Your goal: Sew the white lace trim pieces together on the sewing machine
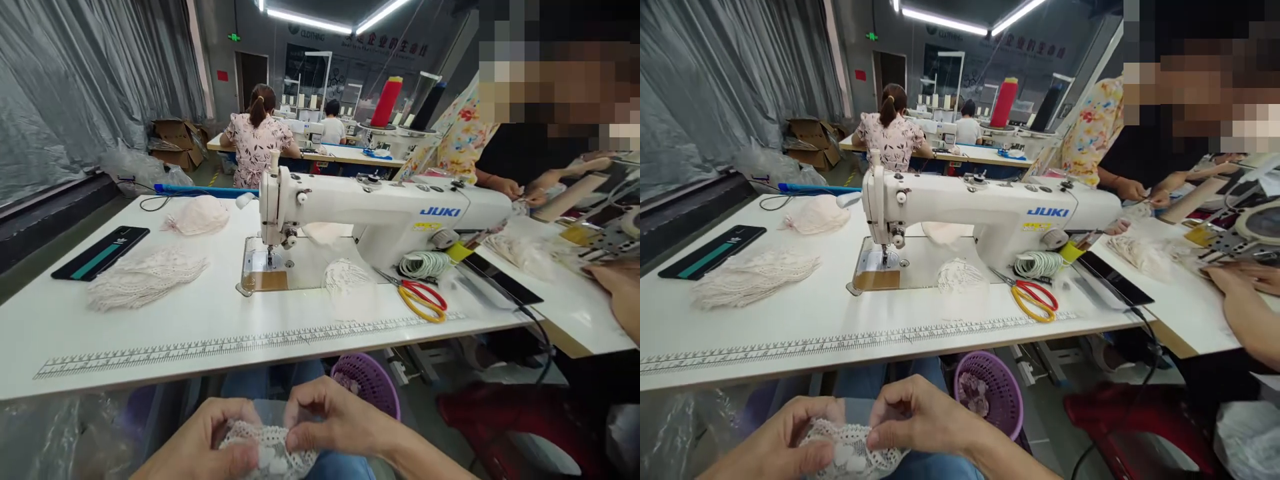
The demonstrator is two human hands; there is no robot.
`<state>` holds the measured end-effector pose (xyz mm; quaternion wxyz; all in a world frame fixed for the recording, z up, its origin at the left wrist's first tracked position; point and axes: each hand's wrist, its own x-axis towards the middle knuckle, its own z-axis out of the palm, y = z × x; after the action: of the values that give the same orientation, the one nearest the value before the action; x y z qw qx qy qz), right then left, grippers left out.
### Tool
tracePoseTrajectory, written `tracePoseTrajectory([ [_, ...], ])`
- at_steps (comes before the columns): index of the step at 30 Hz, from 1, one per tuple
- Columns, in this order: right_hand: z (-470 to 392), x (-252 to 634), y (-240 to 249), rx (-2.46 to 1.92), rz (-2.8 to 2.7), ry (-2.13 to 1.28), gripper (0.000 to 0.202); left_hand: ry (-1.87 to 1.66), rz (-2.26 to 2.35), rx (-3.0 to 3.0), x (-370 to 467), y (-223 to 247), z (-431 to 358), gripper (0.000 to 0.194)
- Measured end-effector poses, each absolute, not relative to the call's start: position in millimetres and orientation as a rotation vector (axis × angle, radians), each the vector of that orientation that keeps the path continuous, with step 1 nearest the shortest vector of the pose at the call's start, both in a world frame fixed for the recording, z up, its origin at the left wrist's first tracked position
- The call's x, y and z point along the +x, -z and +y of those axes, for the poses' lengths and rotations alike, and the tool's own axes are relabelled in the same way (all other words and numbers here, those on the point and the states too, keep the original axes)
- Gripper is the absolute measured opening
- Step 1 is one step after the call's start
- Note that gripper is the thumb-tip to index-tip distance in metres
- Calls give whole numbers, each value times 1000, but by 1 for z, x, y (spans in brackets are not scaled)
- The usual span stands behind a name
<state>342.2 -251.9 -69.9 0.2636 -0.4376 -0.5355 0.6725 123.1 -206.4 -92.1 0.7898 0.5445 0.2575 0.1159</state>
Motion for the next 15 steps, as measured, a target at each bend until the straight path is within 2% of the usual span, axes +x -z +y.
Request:
tracePoseTrajectory([
  [3, -262, 344, 78, -1215, -1591, -1680, 24, -261, 677, 1366, 123, 97, -218, 42],
  [7, -279, 351, 85, -1220, -1808, -1324, 16, -485, 804, 1982, 120, 97, -232, 18],
  [11, -295, 352, 99, -1060, -1716, -1273, 26, -831, 511, 2545, 118, 101, -242, 25],
  [15, -301, 344, 115, -1112, -1609, -1295, 26, -955, 498, 2726, 121, 109, -250, 24],
])
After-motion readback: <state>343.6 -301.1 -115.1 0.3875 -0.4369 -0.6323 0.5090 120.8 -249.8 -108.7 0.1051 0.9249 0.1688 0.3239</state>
